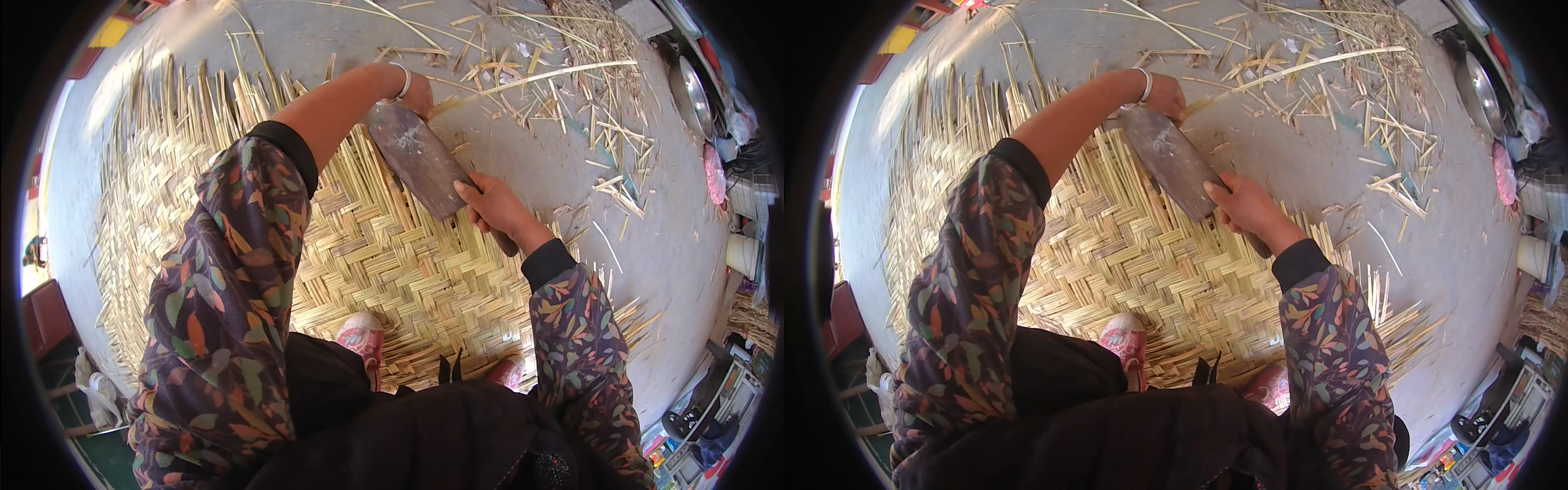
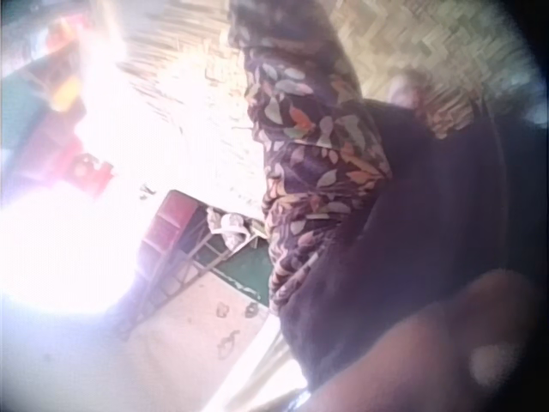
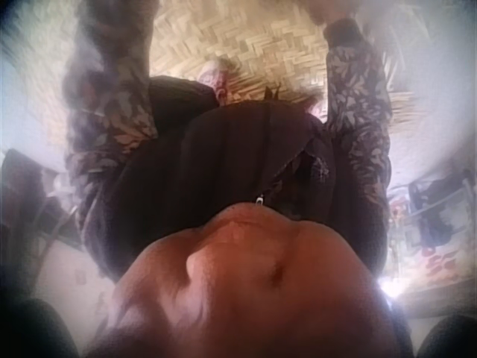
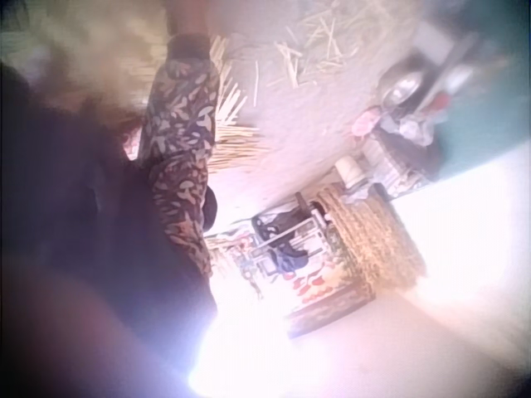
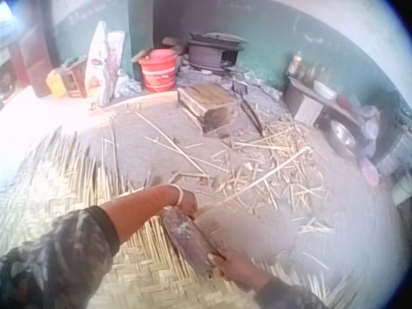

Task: The person sits on the floor and weaves a mat using dried palm leaves. They use a wooden block to press and tighten the weave, repeatedly adjusting the leaves and striking the mat to secure the pattern.

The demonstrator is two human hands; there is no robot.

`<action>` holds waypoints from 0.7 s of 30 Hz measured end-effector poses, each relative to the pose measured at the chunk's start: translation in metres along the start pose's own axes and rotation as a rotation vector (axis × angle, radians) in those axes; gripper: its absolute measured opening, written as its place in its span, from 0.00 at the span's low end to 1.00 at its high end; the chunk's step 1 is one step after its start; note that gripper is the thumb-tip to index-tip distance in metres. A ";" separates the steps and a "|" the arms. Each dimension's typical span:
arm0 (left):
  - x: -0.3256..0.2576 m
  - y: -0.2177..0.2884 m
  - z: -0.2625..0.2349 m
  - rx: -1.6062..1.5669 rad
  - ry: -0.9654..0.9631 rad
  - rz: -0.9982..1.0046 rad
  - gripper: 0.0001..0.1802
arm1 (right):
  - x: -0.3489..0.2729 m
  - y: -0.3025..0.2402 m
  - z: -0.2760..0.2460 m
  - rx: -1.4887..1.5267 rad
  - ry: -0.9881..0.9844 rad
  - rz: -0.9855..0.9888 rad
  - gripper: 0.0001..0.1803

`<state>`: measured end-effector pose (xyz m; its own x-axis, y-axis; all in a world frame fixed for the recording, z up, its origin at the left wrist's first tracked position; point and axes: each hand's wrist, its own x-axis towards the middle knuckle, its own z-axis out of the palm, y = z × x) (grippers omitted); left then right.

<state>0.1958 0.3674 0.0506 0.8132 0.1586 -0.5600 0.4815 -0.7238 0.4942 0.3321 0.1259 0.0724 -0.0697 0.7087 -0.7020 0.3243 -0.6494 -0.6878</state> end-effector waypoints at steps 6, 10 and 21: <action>0.001 -0.001 -0.009 -0.169 -0.097 -0.113 0.12 | 0.021 -0.019 -0.012 -0.016 -0.126 -0.023 0.19; 0.004 0.001 -0.006 -0.280 -0.119 -0.176 0.14 | 0.030 -0.031 0.001 -0.078 -0.140 -0.105 0.20; -0.006 -0.023 0.035 -0.492 0.090 -0.062 0.15 | 0.015 -0.030 0.079 -0.712 0.206 -0.360 0.13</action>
<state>0.1688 0.3594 0.0196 0.7929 0.2640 -0.5493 0.6090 -0.3120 0.7292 0.2471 0.1342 0.0679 -0.1314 0.9217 -0.3649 0.8406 -0.0915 -0.5339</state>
